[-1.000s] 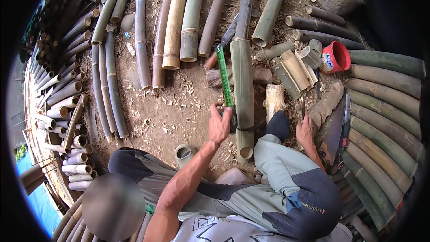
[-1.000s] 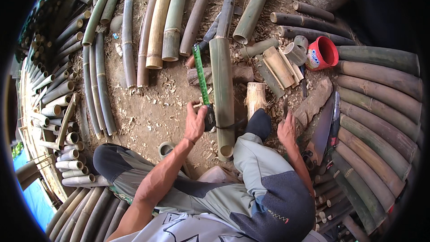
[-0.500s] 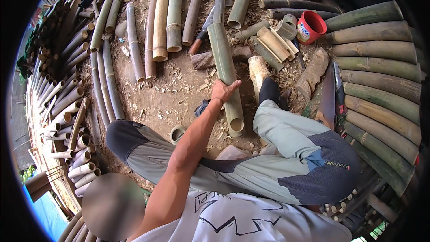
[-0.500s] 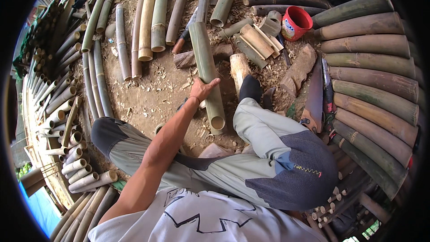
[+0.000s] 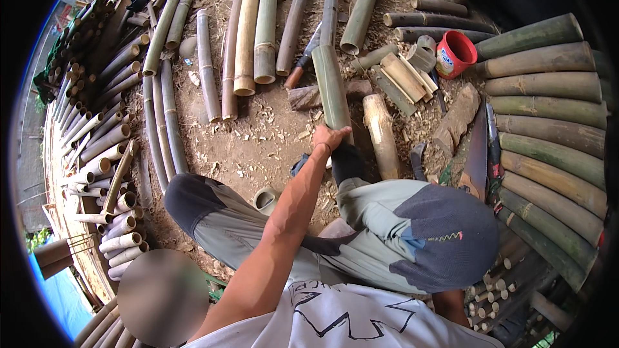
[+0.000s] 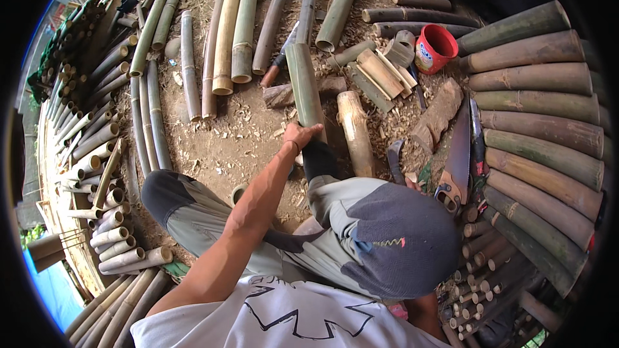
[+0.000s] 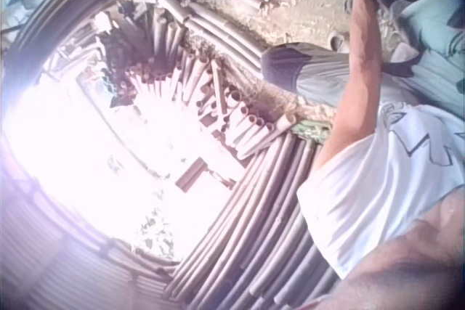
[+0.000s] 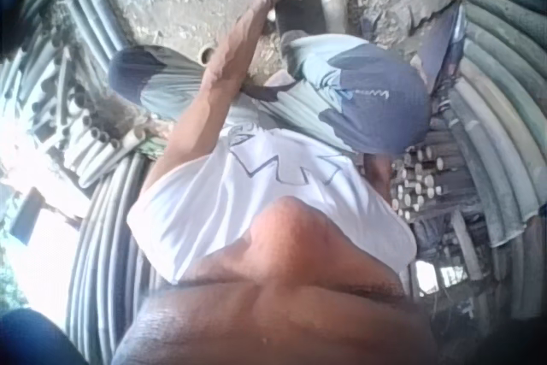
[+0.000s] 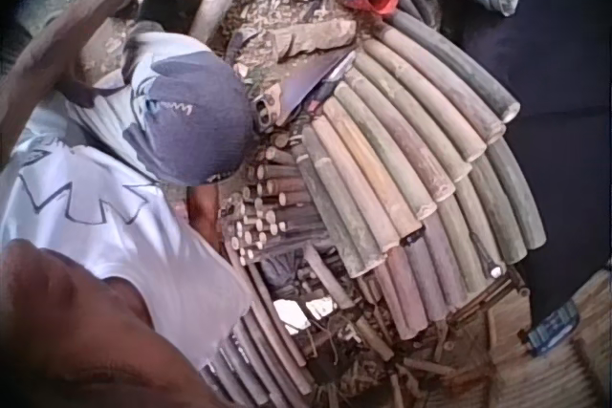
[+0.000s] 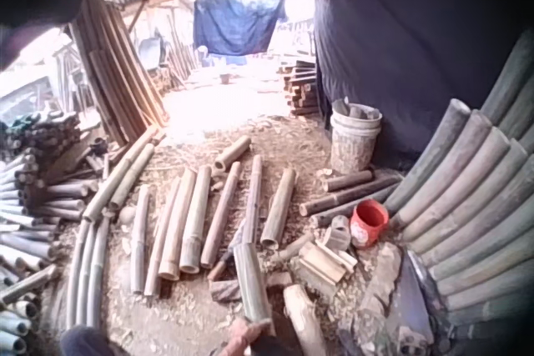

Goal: The person sits on the ground and uses a large knife to chop bamboo poles into shorter segments. They then use a smaller tool to scrape and smooth the cut ends of the bamboo pieces. The person measures a bamboo pole with a tape measure and continues to cut and process the bamboo.

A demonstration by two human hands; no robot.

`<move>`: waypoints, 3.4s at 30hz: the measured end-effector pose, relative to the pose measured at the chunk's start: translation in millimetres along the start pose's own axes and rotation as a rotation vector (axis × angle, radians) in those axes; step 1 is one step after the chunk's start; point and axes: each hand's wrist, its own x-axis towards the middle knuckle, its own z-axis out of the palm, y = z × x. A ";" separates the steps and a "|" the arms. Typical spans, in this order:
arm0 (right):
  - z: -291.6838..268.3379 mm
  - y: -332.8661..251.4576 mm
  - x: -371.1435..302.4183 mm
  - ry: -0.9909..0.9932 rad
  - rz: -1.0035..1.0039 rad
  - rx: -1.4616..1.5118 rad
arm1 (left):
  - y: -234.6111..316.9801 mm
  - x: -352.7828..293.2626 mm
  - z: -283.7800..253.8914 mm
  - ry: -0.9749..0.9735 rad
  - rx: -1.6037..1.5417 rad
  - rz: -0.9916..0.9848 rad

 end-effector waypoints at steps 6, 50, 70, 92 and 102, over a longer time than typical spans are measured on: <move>-9.9 -124.8 100.5 -0.053 -0.147 0.000 | 34.6 24.6 -22.1 0.316 -0.049 0.058; 114.8 -184.7 234.2 -0.139 0.009 -0.093 | -66.5 113.0 -311.7 -0.245 -0.866 0.123; 117.4 -145.4 202.8 -0.130 -0.002 0.099 | -118.3 138.4 -303.1 0.629 0.128 -0.136; 111.3 -153.3 207.8 -0.125 -0.022 -0.014 | -162.5 121.3 -278.7 0.439 -0.514 0.149; 108.0 -146.5 210.0 -0.136 0.010 -0.011 | -86.7 84.7 -257.5 0.763 0.310 0.200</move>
